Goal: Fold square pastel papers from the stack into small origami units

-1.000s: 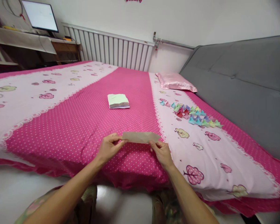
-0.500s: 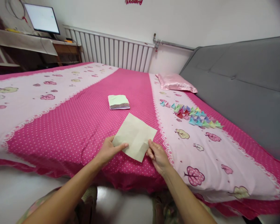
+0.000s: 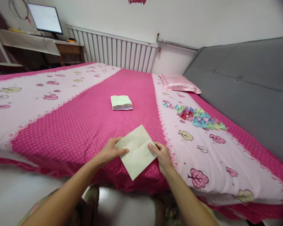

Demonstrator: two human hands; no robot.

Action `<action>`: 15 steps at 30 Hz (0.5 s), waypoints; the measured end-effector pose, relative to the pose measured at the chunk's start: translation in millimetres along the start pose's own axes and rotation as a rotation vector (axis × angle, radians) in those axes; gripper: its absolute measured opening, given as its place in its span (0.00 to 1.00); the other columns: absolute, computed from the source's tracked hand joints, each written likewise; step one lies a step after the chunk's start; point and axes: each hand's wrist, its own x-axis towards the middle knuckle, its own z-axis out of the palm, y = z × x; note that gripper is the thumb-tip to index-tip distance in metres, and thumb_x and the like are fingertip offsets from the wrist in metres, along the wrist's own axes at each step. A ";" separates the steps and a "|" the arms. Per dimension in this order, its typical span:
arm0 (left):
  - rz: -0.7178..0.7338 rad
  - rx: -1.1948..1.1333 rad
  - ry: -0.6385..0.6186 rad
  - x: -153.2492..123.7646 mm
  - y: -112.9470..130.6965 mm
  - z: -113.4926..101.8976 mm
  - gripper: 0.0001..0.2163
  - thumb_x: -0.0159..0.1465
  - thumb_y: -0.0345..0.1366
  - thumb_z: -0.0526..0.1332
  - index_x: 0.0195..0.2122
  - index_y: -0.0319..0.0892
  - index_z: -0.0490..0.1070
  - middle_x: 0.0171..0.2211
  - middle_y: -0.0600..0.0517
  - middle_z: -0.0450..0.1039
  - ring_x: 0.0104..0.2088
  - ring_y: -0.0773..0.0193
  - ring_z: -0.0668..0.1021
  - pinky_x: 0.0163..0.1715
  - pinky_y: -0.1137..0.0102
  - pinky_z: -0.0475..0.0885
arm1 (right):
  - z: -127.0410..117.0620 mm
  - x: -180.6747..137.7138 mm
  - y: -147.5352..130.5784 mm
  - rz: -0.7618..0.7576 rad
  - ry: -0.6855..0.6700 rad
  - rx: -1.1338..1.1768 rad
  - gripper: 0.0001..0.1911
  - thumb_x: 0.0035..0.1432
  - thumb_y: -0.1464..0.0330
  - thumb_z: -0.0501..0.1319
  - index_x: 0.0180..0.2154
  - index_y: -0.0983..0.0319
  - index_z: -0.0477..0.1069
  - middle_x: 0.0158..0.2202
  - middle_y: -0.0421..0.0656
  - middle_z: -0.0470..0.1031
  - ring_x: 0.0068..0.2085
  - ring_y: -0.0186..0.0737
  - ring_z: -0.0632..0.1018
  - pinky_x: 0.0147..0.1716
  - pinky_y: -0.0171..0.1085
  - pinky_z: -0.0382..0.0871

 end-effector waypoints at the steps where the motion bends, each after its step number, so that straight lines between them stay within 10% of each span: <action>1: -0.004 0.012 -0.022 -0.1 0.1 -2.0 0.17 0.47 0.34 0.66 0.39 0.38 0.72 0.31 0.49 0.76 0.29 0.62 0.76 0.30 0.70 0.70 | -0.9 0.8 -0.3 0.014 -0.007 0.021 0.13 0.41 0.64 0.68 0.30 0.64 0.74 0.26 0.42 0.78 0.25 0.37 0.76 0.27 0.35 0.69; 15: -0.097 -0.138 -0.054 4.3 3.0 -4.4 0.20 0.50 0.39 0.66 0.43 0.37 0.71 0.35 0.44 0.77 0.32 0.61 0.78 0.30 0.71 0.70 | -3.9 7.9 4.2 0.111 0.056 0.106 0.15 0.37 0.66 0.69 0.30 0.63 0.70 0.22 0.41 0.78 0.23 0.40 0.77 0.23 0.37 0.71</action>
